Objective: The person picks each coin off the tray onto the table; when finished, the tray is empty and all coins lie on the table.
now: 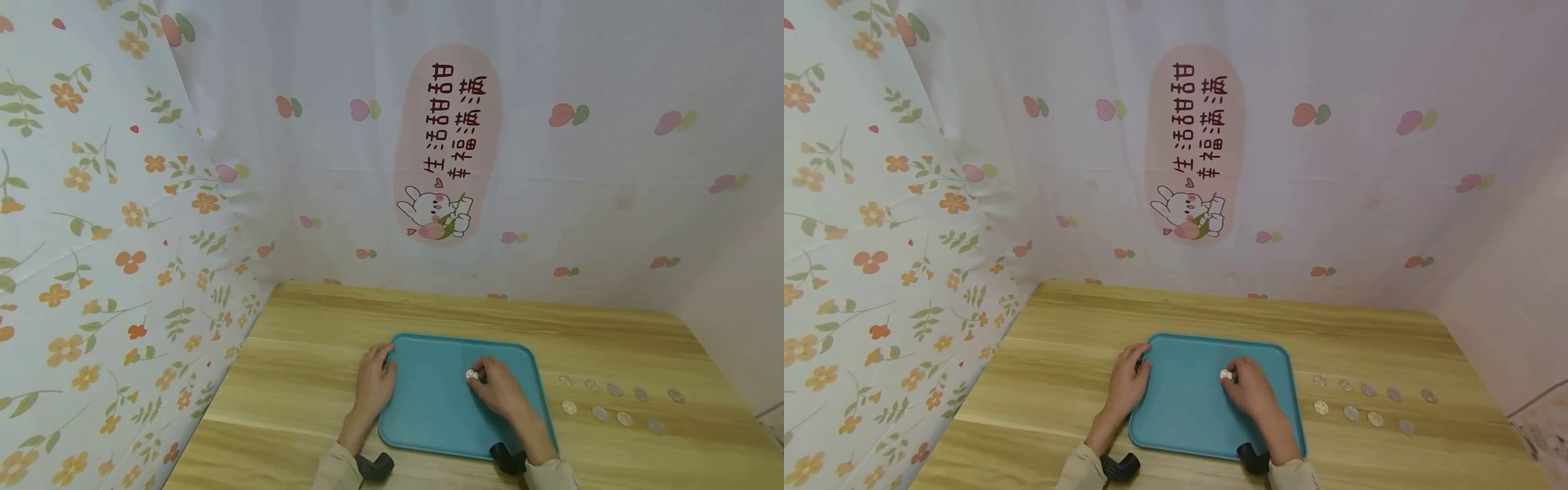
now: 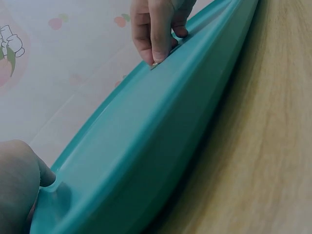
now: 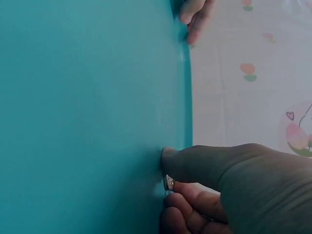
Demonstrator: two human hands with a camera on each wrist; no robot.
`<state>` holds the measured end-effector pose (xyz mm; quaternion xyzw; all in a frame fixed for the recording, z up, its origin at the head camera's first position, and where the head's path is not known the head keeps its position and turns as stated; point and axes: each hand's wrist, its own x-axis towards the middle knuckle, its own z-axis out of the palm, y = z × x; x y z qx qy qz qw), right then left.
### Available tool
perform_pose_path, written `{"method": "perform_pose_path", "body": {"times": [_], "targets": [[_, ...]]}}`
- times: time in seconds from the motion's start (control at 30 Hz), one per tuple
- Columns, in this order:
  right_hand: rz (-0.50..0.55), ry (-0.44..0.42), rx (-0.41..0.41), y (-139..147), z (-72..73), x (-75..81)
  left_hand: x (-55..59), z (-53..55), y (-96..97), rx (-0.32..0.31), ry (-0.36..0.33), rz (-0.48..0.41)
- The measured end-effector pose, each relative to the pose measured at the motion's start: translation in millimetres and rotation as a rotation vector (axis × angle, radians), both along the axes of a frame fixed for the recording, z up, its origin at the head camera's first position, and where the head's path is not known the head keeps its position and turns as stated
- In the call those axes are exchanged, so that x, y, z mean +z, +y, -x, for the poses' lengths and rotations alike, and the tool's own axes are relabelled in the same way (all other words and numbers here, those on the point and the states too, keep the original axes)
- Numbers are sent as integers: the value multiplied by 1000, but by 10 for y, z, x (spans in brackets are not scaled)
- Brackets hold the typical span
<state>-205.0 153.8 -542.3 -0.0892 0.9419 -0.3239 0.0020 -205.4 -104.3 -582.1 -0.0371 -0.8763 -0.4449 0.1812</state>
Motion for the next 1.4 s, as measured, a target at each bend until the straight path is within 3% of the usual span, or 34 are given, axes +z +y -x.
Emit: {"method": "perform_pose_path", "body": {"times": [0.33,0.73,0.87,0.97,1.13,1.27,1.4], "targets": [[1,56,48,-17,-25,-25,-6,-23,18,4,1,9],[-93,40,79,6,-22,24,3,-22,26,-1,5,2],[-68,-9,89,88,-43,72,-7,-30,22,-3,-24,-4],[-22,-33,72,214,-71,136,-8,-30,19,-8,-37,-10],[-41,63,33,547,-110,242,7,-19,17,-4,-3,-14],[-68,124,-49,899,-201,244,22,-13,17,-3,-8,-10],[-70,100,-114,1309,-324,210,21,-10,5,-7,-24,-17]]}}
